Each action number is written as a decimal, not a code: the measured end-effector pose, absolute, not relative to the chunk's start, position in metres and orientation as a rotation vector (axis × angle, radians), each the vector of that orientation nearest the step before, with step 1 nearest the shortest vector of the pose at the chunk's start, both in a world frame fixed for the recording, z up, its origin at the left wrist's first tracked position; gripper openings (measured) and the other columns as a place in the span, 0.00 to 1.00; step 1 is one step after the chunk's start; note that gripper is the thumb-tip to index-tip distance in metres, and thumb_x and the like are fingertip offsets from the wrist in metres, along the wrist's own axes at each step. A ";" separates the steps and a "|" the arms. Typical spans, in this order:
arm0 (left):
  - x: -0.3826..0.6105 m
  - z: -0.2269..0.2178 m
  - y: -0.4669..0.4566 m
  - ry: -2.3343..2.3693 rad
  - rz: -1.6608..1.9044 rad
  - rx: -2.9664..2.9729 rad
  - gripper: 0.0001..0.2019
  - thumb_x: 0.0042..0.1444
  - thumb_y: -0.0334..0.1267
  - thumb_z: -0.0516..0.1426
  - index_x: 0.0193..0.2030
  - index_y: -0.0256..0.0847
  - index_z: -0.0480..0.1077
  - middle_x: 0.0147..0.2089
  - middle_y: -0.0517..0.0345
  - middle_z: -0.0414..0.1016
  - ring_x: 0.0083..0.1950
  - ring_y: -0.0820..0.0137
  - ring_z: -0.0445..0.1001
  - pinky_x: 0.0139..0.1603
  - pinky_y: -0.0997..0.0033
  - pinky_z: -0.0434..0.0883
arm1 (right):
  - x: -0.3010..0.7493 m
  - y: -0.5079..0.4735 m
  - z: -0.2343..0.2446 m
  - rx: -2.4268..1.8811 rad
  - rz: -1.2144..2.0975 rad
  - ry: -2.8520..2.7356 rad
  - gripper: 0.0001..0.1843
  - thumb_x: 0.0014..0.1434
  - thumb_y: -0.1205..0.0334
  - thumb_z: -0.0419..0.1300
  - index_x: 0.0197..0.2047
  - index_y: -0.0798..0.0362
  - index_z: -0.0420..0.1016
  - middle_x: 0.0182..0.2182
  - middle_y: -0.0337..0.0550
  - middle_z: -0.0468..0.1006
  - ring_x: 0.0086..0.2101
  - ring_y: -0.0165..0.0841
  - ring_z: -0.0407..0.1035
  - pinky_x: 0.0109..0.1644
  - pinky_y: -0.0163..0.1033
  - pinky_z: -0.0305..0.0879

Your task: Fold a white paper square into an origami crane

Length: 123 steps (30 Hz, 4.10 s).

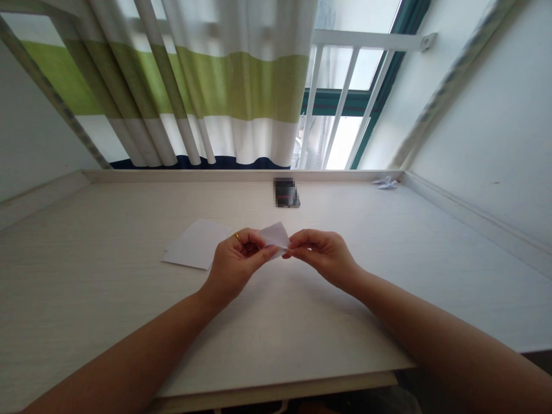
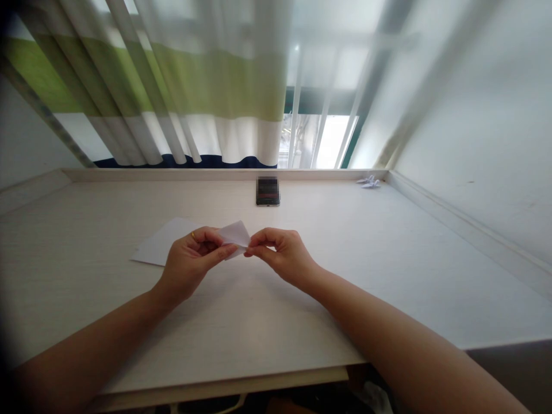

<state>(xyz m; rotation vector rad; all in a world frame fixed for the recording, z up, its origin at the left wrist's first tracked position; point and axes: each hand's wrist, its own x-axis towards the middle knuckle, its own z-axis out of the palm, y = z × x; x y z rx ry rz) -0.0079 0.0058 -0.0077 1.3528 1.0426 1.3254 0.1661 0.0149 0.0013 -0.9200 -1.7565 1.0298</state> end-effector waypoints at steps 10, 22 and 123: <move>-0.008 -0.010 0.006 1.076 1.296 1.379 0.10 0.39 0.37 0.64 0.23 0.37 0.66 0.22 0.66 0.69 0.25 0.80 0.67 0.27 0.82 0.65 | 0.162 0.012 0.002 -0.958 1.261 -1.598 0.09 0.45 0.61 0.64 0.25 0.56 0.68 0.21 0.38 0.72 0.26 0.29 0.69 0.33 0.37 0.65; -0.006 -0.006 0.006 1.080 1.260 1.325 0.10 0.37 0.35 0.64 0.23 0.37 0.66 0.22 0.64 0.69 0.25 0.78 0.67 0.27 0.79 0.65 | 0.161 0.011 0.000 -0.947 1.178 -1.615 0.10 0.45 0.60 0.64 0.26 0.55 0.67 0.21 0.36 0.71 0.25 0.30 0.71 0.32 0.38 0.67; -0.011 0.002 0.011 0.876 0.997 1.082 0.26 0.44 0.31 0.60 0.48 0.37 0.52 0.28 0.58 0.76 0.28 0.70 0.74 0.35 0.65 0.70 | 0.158 0.013 0.003 -0.849 1.556 -1.293 0.17 0.43 0.70 0.62 0.32 0.53 0.57 0.15 0.27 0.69 0.18 0.28 0.69 0.28 0.35 0.64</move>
